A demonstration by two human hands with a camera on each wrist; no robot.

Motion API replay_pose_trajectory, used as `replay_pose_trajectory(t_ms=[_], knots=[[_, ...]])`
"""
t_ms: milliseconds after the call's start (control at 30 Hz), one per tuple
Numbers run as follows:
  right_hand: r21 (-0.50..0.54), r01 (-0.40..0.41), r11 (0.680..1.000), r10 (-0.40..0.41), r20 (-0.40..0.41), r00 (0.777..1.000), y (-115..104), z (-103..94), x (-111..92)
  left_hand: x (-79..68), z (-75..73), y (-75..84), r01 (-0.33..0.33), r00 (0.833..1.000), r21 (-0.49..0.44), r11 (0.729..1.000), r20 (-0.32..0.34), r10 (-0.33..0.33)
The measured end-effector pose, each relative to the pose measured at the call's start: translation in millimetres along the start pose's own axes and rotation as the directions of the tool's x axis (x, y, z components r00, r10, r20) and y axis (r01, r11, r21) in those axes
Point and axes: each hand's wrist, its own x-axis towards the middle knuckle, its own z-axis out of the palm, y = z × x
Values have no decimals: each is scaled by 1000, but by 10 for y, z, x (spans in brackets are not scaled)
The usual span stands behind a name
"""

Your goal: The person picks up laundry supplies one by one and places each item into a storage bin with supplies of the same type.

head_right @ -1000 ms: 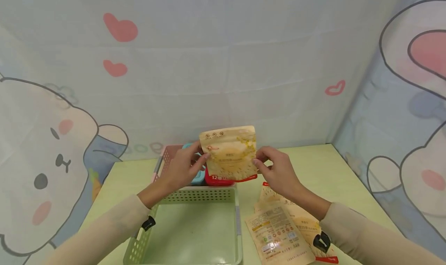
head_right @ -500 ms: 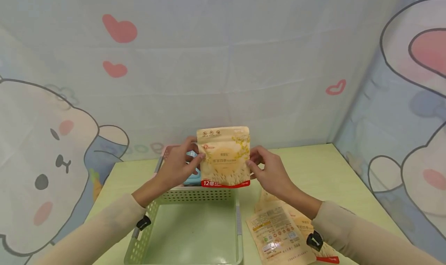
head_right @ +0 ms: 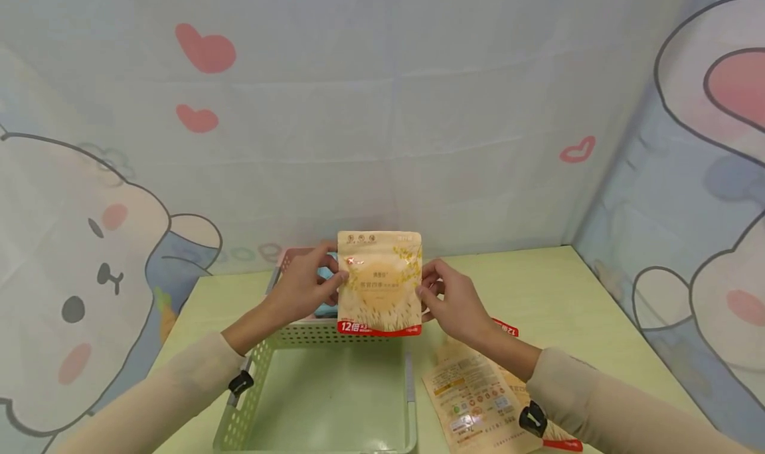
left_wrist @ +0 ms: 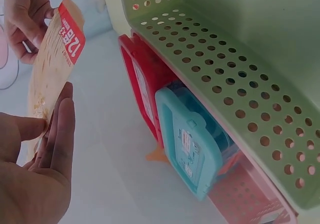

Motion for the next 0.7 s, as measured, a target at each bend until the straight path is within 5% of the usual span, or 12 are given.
replay_pose_trajectory(t_ms=[400, 700], knots=[[40, -64, 997, 66, -48, 997, -12, 260, 23, -56, -101, -65, 106, 994, 45, 993, 16, -107], [163, -140, 977, 136, 39, 990, -63, 341, 10, -94, -166, -56, 160, 985, 157, 975, 37, -167]])
